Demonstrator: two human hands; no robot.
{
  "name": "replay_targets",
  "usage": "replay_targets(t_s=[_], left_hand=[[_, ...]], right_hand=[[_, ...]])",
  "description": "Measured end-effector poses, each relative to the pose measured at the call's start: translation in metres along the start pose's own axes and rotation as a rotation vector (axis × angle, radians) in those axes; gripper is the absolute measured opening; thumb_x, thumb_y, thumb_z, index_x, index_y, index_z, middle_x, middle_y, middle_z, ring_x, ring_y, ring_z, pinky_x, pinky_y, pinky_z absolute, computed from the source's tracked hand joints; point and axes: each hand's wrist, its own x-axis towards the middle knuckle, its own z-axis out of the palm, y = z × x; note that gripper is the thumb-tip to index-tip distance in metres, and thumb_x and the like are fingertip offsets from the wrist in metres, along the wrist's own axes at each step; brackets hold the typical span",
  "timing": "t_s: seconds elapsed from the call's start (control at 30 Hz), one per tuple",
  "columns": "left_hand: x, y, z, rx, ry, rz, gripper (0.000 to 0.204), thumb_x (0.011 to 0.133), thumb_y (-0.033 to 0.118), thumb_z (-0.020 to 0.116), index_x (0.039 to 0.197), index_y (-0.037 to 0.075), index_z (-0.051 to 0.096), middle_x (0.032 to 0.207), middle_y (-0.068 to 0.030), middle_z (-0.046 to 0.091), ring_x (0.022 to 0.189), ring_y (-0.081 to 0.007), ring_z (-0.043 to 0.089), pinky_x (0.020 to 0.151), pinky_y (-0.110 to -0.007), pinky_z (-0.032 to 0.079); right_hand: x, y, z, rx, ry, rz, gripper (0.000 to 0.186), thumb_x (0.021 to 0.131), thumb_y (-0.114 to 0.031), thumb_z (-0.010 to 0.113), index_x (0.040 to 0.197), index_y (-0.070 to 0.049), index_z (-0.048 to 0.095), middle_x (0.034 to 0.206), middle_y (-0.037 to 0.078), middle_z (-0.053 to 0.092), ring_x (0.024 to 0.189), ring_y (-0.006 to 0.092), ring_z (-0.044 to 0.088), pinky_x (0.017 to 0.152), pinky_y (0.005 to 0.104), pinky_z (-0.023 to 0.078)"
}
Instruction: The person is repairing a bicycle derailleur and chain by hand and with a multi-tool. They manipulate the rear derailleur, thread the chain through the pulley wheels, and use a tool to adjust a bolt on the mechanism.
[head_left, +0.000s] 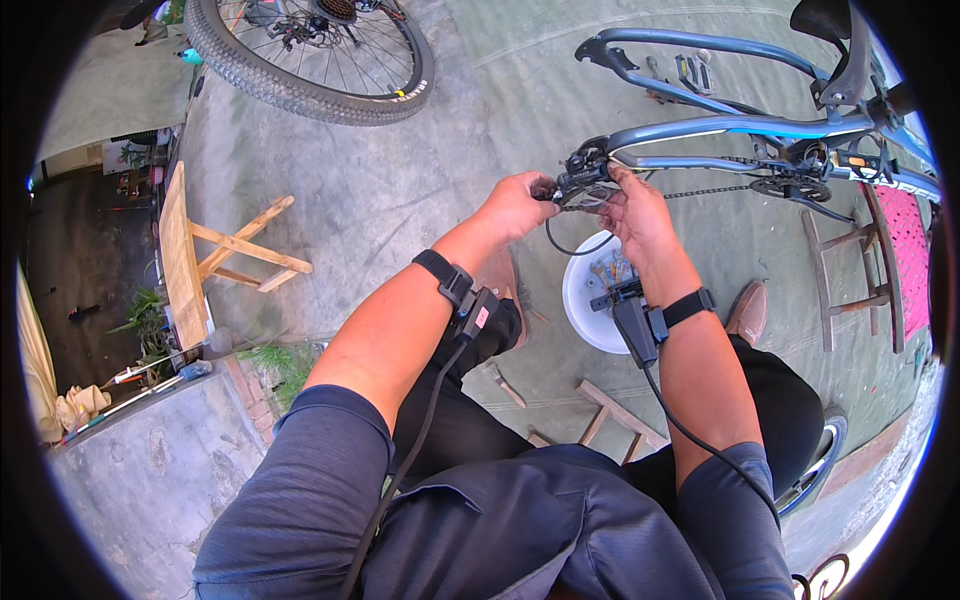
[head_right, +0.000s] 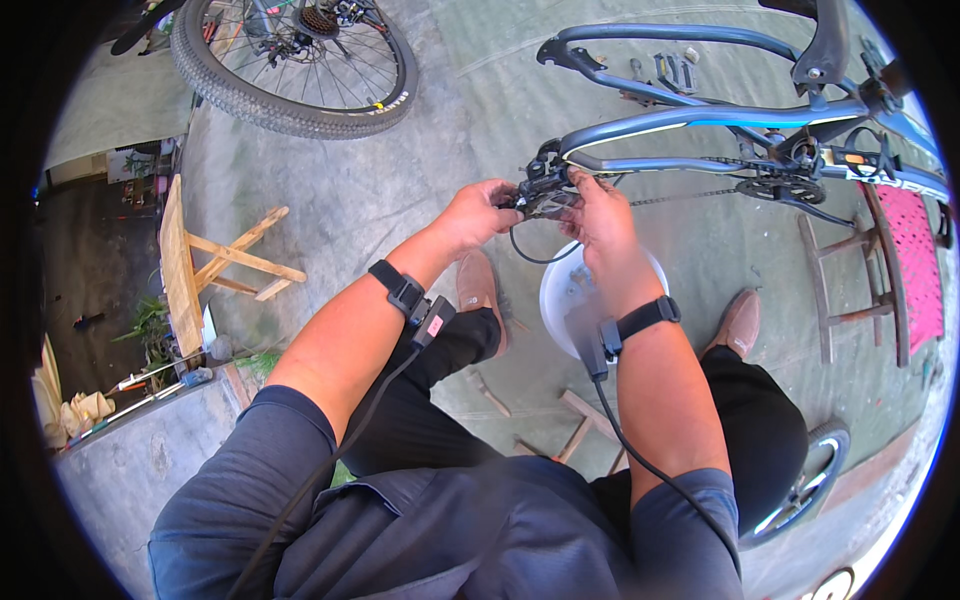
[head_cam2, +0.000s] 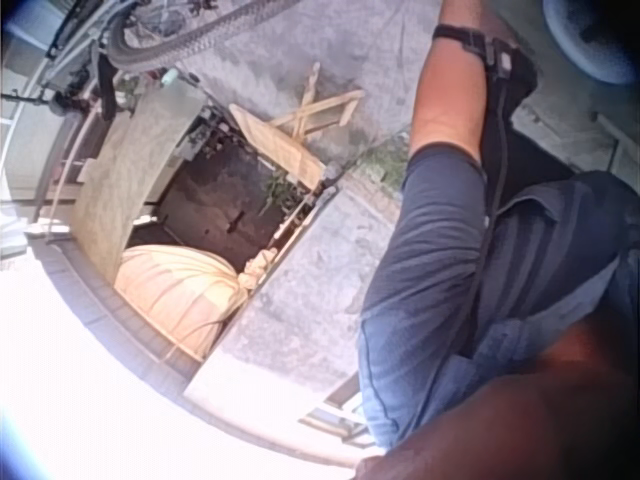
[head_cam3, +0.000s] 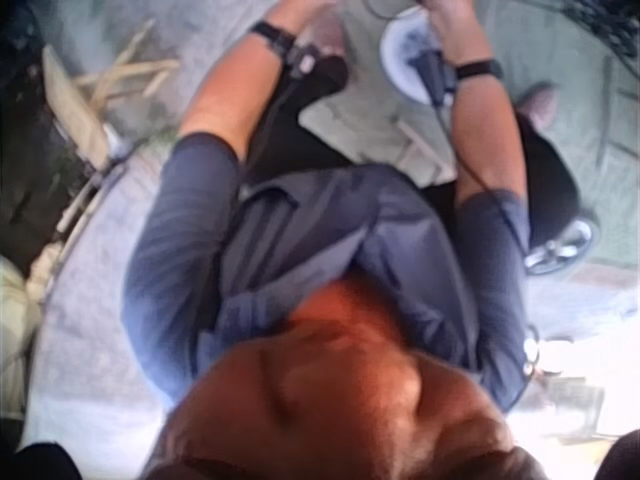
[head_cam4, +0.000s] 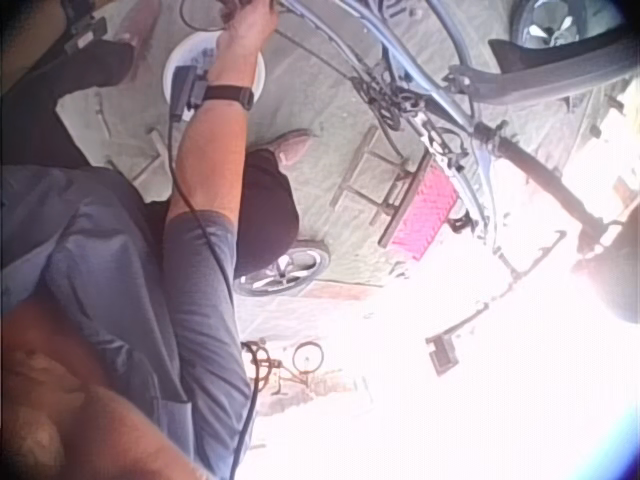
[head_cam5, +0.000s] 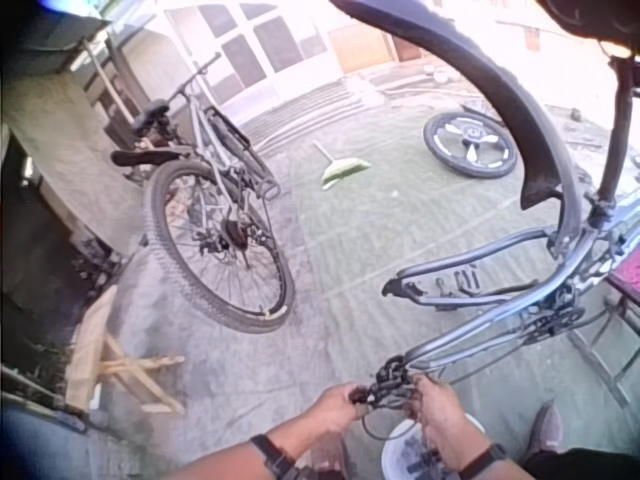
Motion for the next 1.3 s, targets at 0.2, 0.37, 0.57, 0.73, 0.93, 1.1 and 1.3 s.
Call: replay_targets(t_s=[0.2,0.37,0.57,0.73,0.93,1.1,1.3], left_hand=[[0.003,-0.003,0.0,0.062,0.022,0.053,0.045,0.079,0.0,0.068,0.122,-0.006,0.057,0.108,-0.0133,0.067,0.091,-0.0177,0.063,0.078,-0.029,0.051],[0.005,-0.001,-0.001,0.186,0.044,0.082,0.047,0.078,0.003,0.069,0.122,-0.006,0.058,0.115,-0.0153,0.067,0.105,-0.0214,0.063,0.091,-0.032,0.05],[0.008,0.003,0.001,0.294,0.154,0.116,0.039,0.079,0.006,0.068,0.117,-0.002,0.062,0.105,-0.0135,0.07,0.095,-0.0196,0.065,0.086,-0.032,0.05],[0.013,0.004,0.005,0.3,0.211,0.088,0.037,0.08,0.005,0.067,0.116,-0.001,0.063,0.102,-0.0126,0.07,0.092,-0.019,0.065,0.084,-0.031,0.05],[0.019,0.002,0.01,0.14,0.232,0.064,0.037,0.082,0.003,0.066,0.118,-0.002,0.062,0.108,-0.0122,0.068,0.098,-0.0191,0.063,0.087,-0.03,0.049],[0.018,0.006,0.012,0.096,0.231,0.072,0.036,0.082,0.002,0.065,0.118,-0.002,0.062,0.111,-0.0129,0.067,0.102,-0.0199,0.063,0.09,-0.031,0.048],[0.016,0.009,0.011,0.081,0.251,0.092,0.035,0.083,0.002,0.065,0.117,-0.001,0.063,0.114,-0.0137,0.066,0.106,-0.0207,0.061,0.093,-0.031,0.047]], right_hand=[[-0.004,-0.001,0.0,-0.017,-0.039,-0.013,0.021,0.093,-0.027,0.066,0.107,-0.012,0.059,0.086,0.002,0.068,0.071,0.0149,0.066,0.057,0.0262,0.042],[-0.007,-0.002,0.0,-0.045,-0.046,-0.026,0.022,0.092,-0.027,0.068,0.107,-0.013,0.059,0.09,0.001,0.069,0.073,0.0149,0.067,0.058,0.0255,0.042],[-0.007,-0.002,0.0,-0.043,-0.041,-0.032,0.015,0.094,-0.024,0.062,0.104,-0.012,0.062,0.092,0.002,0.069,0.076,0.0157,0.068,0.06,0.0267,0.046],[-0.004,-0.001,0.0,-0.025,-0.056,-0.026,0.014,0.094,-0.021,0.061,0.103,-0.011,0.062,0.093,0.001,0.068,0.075,0.0167,0.068,0.061,0.0277,0.048],[-0.001,0.002,-0.002,-0.003,-0.039,-0.013,0.019,0.092,-0.02,0.063,0.109,-0.012,0.058,0.097,0.001,0.068,0.076,0.0162,0.067,0.063,0.0279,0.047],[-0.001,0.002,-0.002,0.01,-0.049,-0.024,0.018,0.094,-0.019,0.061,0.109,-0.011,0.058,0.099,0.002,0.067,0.079,0.0167,0.067,0.064,0.0276,0.048],[-0.002,0.002,-0.002,0.017,-0.05,-0.023,0.018,0.094,-0.019,0.061,0.11,-0.011,0.058,0.1,0.001,0.067,0.08,0.0169,0.067,0.065,0.0283,0.049]])
